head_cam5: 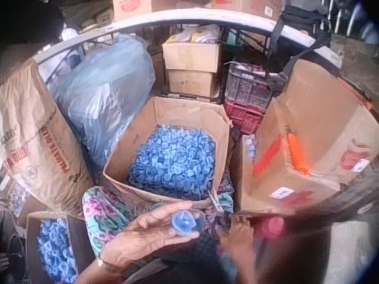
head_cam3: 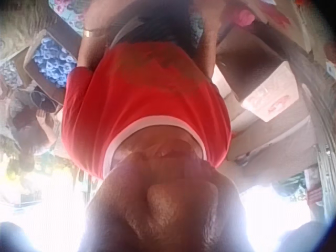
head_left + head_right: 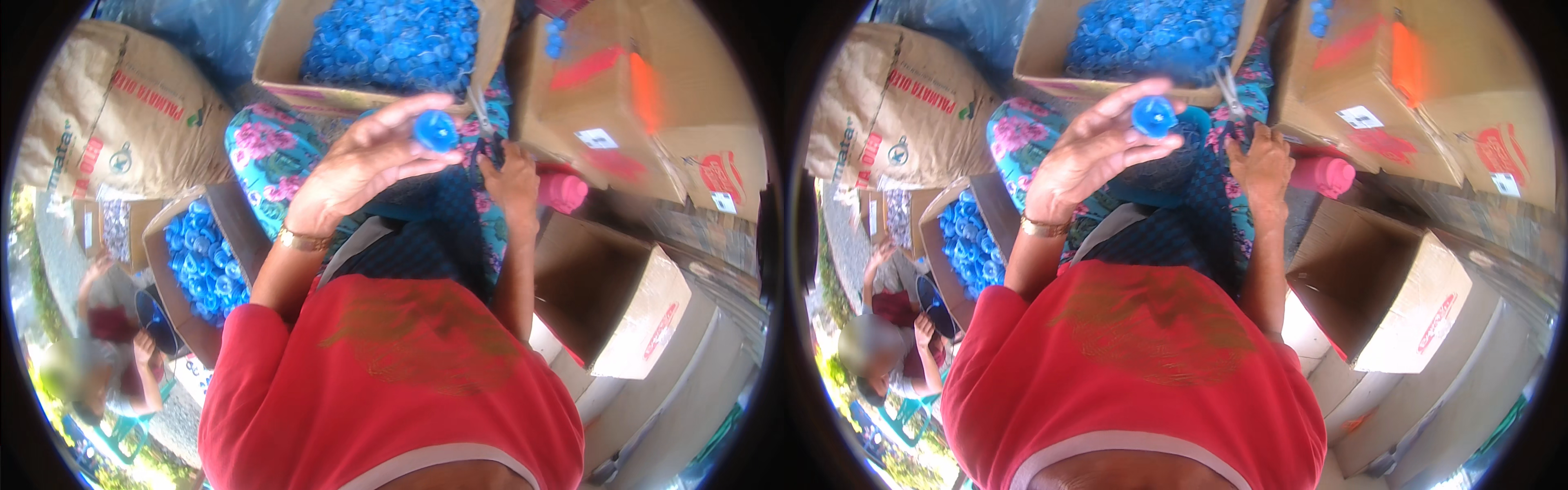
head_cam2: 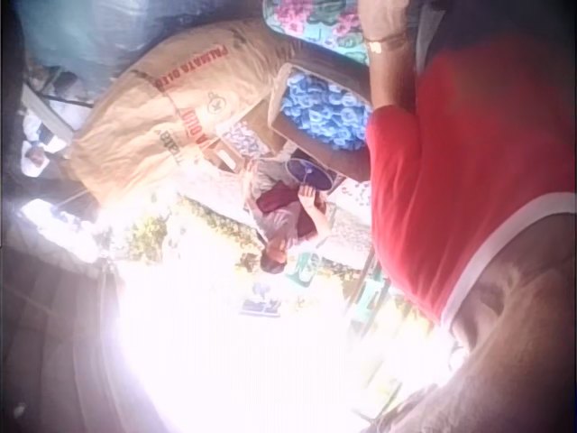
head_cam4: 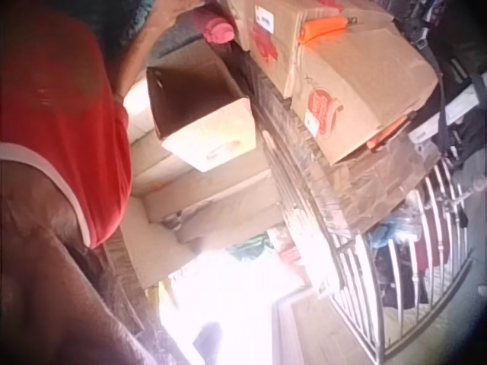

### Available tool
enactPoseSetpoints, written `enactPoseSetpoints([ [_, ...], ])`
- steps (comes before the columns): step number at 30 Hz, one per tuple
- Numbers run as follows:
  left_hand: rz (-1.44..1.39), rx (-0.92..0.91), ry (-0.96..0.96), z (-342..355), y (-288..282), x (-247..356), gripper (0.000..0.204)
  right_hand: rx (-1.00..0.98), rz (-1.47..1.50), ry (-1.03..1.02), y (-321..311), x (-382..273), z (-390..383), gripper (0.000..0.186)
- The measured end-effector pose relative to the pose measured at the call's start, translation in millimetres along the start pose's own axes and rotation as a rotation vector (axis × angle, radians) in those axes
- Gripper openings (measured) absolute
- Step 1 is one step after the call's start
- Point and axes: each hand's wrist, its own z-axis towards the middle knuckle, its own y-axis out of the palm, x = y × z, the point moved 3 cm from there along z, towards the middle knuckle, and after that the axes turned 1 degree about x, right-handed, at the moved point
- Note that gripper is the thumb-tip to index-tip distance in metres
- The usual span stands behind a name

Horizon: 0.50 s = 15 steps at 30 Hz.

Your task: The person sits on the ground and uses scissors to trim the protruding plastic or string from small blue caps. They pick each cap from a cardboard box, cut the excess, and place the trimmed caps into a second box. A second person is visible in the background working with similar items.

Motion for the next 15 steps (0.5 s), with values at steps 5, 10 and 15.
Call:
enactPoseSetpoints([
  [5, 0.012, 0.043, 0.025, -3, -1, 2, 0.056, 0.104, 0.103, 0.052, -34, -8, 3, 0.037],
  [10, 0.016, 0.077, 0.002, -3, 0, 2, 0.054, 0.551, 0.066, -0.187, -108, -23, 32, 0.018],
  [15, -0.069, 0.035, -0.029, -4, 0, 1, 0.042, 0.667, -0.500, -0.249, -147, 10, 103, 0.025],
])
